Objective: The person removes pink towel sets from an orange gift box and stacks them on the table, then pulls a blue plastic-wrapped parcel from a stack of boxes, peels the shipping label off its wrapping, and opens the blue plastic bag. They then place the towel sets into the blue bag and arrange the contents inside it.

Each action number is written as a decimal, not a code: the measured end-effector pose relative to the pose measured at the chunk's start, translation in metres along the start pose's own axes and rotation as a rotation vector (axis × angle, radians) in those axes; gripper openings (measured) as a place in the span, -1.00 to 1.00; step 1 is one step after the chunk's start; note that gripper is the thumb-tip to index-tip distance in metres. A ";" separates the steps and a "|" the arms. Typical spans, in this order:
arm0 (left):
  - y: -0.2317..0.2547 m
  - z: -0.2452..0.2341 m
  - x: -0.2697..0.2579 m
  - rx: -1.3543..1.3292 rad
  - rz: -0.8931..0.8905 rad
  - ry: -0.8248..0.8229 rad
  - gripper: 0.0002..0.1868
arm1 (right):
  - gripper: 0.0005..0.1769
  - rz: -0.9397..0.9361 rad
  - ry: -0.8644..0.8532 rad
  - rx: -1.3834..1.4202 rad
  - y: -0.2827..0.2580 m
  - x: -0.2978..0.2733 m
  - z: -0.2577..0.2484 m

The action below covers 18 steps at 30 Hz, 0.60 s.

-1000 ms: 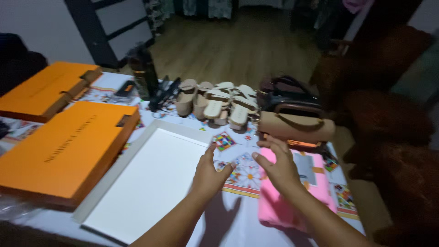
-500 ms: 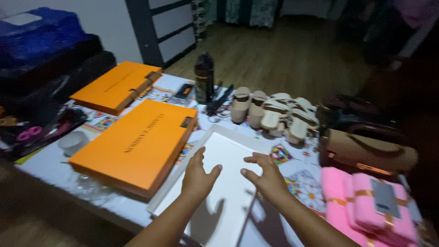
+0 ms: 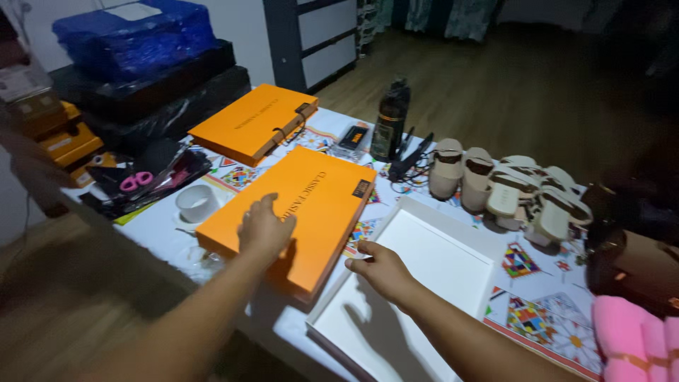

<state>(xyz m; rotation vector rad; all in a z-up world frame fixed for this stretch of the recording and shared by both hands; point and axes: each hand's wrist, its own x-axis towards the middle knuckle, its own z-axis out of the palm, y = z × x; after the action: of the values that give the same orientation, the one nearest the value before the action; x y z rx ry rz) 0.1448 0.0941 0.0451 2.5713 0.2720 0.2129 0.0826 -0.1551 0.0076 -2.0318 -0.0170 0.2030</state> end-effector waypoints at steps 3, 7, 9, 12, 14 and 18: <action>-0.031 -0.017 0.019 0.131 0.011 0.098 -0.23 | -0.45 0.162 -0.095 -0.081 -0.010 0.016 0.016; -0.073 -0.034 0.045 0.205 -0.163 0.027 -0.17 | -0.68 0.382 -0.179 0.263 -0.022 0.028 0.031; -0.089 -0.036 0.058 0.177 -0.312 -0.099 -0.17 | -0.73 0.479 -0.211 0.384 -0.025 0.030 0.037; -0.105 -0.035 0.069 0.211 -0.338 -0.226 -0.27 | -0.72 0.544 -0.215 0.423 -0.028 0.031 0.046; -0.110 -0.035 0.074 0.151 -0.303 -0.179 -0.30 | -0.70 0.515 -0.199 0.398 -0.030 0.031 0.051; -0.104 -0.043 0.072 0.043 -0.268 -0.040 -0.37 | -0.56 0.308 -0.137 0.343 -0.039 0.022 0.051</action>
<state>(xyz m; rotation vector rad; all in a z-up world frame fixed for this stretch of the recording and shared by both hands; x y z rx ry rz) 0.1898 0.2191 0.0329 2.5444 0.6066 0.0568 0.0993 -0.0902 0.0174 -1.6678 0.2318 0.5037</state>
